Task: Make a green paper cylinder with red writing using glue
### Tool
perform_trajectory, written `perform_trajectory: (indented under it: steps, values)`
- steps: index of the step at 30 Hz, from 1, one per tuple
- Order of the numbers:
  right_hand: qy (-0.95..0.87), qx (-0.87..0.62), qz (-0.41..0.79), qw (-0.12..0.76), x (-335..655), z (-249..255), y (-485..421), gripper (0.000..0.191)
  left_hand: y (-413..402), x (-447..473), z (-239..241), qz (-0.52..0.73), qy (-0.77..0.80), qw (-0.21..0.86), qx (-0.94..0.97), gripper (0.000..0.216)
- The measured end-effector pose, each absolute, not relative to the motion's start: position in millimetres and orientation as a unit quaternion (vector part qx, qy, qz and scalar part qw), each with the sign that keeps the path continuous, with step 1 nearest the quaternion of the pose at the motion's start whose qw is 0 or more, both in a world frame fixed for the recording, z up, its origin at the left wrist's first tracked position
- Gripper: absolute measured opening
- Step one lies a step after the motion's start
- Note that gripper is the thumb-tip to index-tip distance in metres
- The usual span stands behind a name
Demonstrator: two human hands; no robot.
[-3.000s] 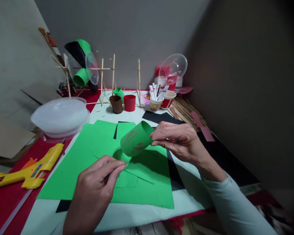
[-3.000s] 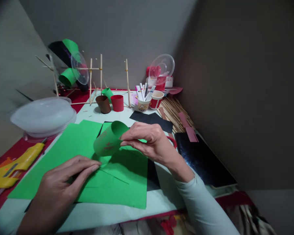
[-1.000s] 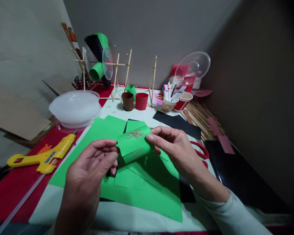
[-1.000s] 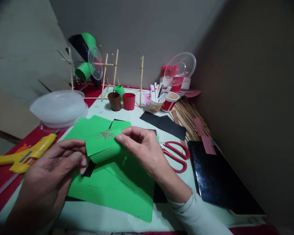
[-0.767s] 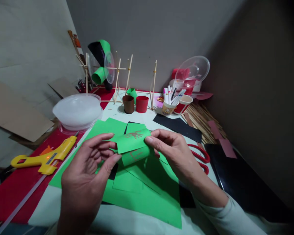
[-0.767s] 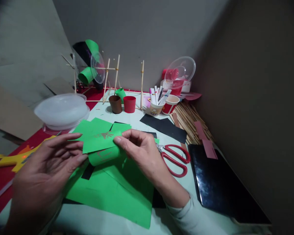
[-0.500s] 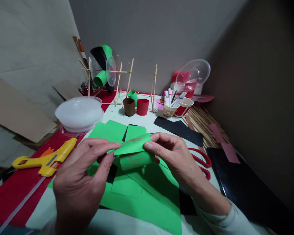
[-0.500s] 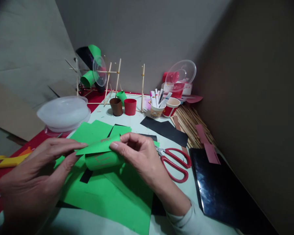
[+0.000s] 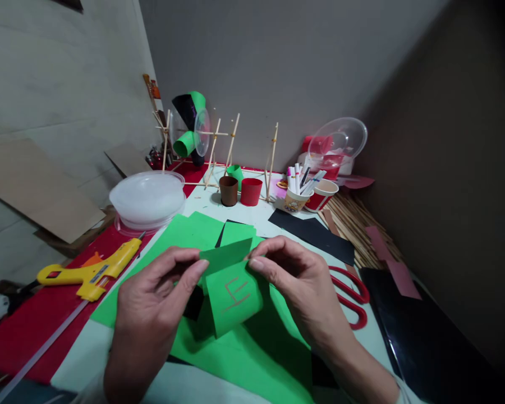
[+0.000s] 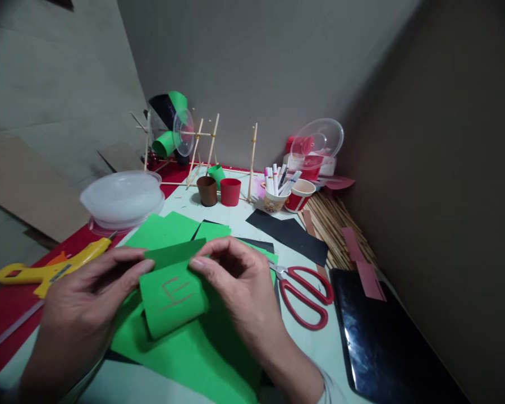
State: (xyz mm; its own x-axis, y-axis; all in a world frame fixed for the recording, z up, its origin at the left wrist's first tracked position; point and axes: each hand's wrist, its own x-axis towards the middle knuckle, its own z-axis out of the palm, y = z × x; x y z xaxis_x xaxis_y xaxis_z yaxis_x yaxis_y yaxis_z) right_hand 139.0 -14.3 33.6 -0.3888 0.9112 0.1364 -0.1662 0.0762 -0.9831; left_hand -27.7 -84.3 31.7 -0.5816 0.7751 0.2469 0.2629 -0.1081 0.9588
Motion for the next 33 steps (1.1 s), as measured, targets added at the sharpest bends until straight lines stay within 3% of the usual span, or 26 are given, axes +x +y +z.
perform_trajectory:
  steps: [6,15,33]
  values:
    - [-0.614,-0.345,0.481,0.521,139,28,-14,0.009,-87,-27,25,0.621,0.621,0.24,0.414,0.005]
    - [-0.592,-0.353,0.511,0.513,135,22,-16,0.008,-89,-27,16,0.642,0.583,0.302,0.395,0.005]
    - [-0.636,-0.337,0.407,0.562,131,18,-25,0.008,-92,-17,18,0.623,0.621,0.18,0.441,0.004]
